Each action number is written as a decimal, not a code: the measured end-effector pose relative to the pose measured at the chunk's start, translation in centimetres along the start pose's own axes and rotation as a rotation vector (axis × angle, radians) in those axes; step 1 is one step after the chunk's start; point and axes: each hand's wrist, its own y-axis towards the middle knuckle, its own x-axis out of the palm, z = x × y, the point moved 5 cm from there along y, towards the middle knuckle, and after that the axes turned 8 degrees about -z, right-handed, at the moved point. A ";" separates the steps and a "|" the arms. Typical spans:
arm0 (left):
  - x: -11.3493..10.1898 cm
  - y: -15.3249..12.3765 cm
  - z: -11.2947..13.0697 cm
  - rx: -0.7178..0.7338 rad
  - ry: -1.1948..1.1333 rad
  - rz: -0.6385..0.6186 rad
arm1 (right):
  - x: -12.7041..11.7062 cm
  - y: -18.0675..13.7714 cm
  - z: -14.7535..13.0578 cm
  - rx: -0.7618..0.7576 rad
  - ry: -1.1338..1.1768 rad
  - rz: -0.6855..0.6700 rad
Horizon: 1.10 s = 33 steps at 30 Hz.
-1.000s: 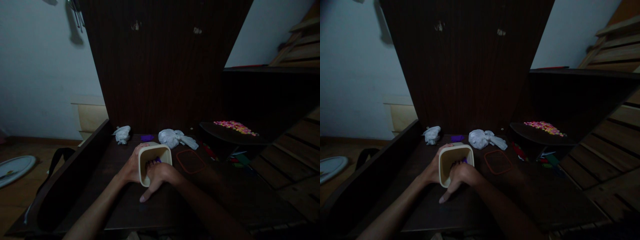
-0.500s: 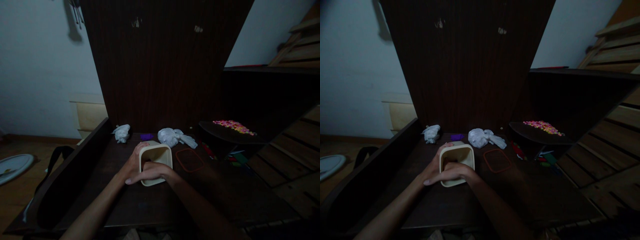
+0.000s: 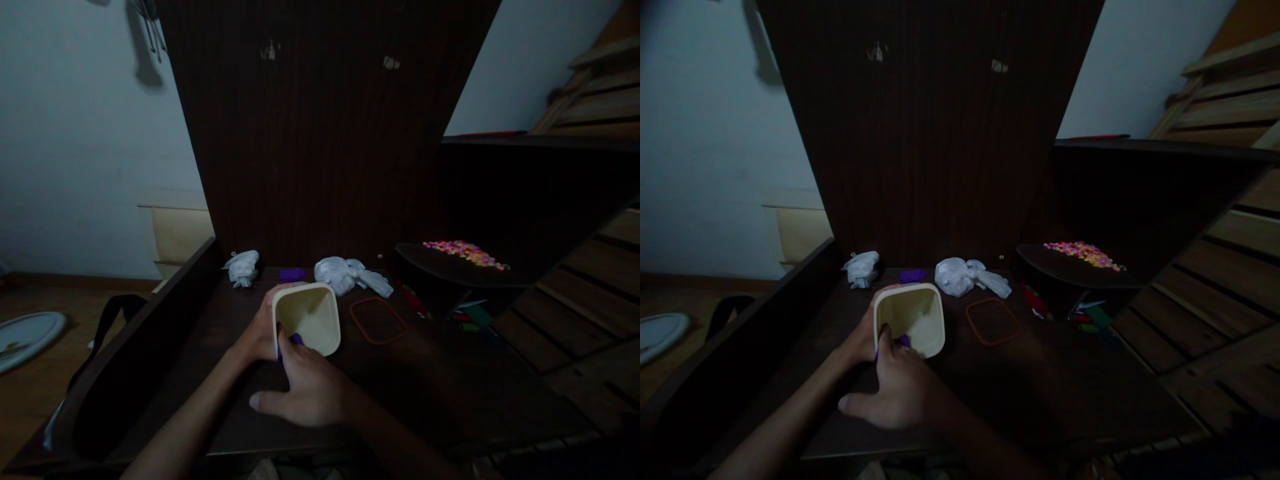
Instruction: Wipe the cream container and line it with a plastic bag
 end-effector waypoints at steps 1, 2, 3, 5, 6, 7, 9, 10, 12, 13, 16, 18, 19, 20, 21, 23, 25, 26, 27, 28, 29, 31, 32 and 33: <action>0.0 -0.1 -0.2 0.007 0.004 -0.001 | 0.3 -0.6 -0.1 -0.004 -0.031 -0.005; 0.0 -0.2 -0.4 0.012 0.006 -0.001 | 0.6 -1.1 -0.2 -0.026 -0.062 -0.004; 0.0 -0.2 -0.6 0.015 0.007 -0.008 | 0.8 -1.5 -0.3 -0.057 -0.097 0.003; 0.0 -0.3 -0.9 -0.001 0.006 -0.026 | 1.1 -2.2 0.0 -0.090 -0.159 0.002; 0.0 -0.3 -1.0 -0.012 0.001 -0.032 | 1.0 -2.5 0.3 -0.096 -0.186 0.001; 0.0 -0.3 -1.0 -0.018 -0.005 -0.033 | 0.9 -2.7 0.5 -0.096 -0.212 -0.001; -0.1 -0.2 -0.8 -0.009 -0.016 -0.029 | 0.3 -3.1 1.1 -0.074 -0.264 -0.003; -0.1 -0.1 -0.7 -0.004 -0.016 -0.029 | 0.0 -3.2 1.3 -0.050 -0.291 -0.005; 0.0 0.0 -0.6 0.002 -0.004 -0.034 | -0.7 -3.3 1.7 0.015 -0.343 -0.020; 0.0 0.0 -0.6 0.008 0.006 -0.035 | -0.9 -3.2 1.9 0.055 -0.368 -0.036; 0.2 0.1 -0.4 0.044 0.021 -0.031 | -1.4 -2.3 2.1 0.135 -0.443 -0.092; 0.2 0.2 -0.1 0.064 0.021 -0.026 | -1.5 -1.3 2.0 0.130 -0.500 -0.140; 0.1 0.3 0.0 0.066 0.022 -0.024 | -1.6 -0.7 2.0 0.123 -0.529 -0.166; 0.1 0.3 0.1 0.066 0.024 -0.020 | -1.6 0.0 2.1 0.120 -0.556 -0.199; 0.1 0.4 0.3 0.065 0.026 -0.018 | -1.7 0.7 2.3 0.117 -0.577 -0.232; 0.0 0.5 0.5 0.062 0.025 -0.014 | -1.9 2.3 2.6 0.111 -0.588 -0.287; 0.0 0.5 0.4 0.049 0.026 -0.014 | -2.1 4.0 3.0 0.106 -0.567 -0.336; 0.0 0.5 0.4 0.041 0.032 -0.020 | -2.2 4.8 3.2 0.103 -0.546 -0.361; 0.1 0.4 0.2 0.031 0.039 -0.028 | -2.2 5.5 3.4 0.108 -0.525 -0.392; 0.1 0.3 0.1 0.022 0.044 -0.035 | -2.1 6.1 3.6 0.116 -0.510 -0.428; 0.1 0.3 0.0 0.015 0.046 -0.039 | -2.1 6.6 3.7 0.118 -0.502 -0.458; 0.1 0.2 -0.1 0.009 0.037 -0.034 | -1.9 7.3 3.9 0.111 -0.504 -0.495; 0.1 0.1 -0.2 0.004 0.028 -0.027 | -1.9 7.4 3.9 0.109 -0.511 -0.510; 0.1 0.1 -0.3 0.000 0.022 -0.021 | -1.9 7.5 3.9 0.108 -0.518 -0.515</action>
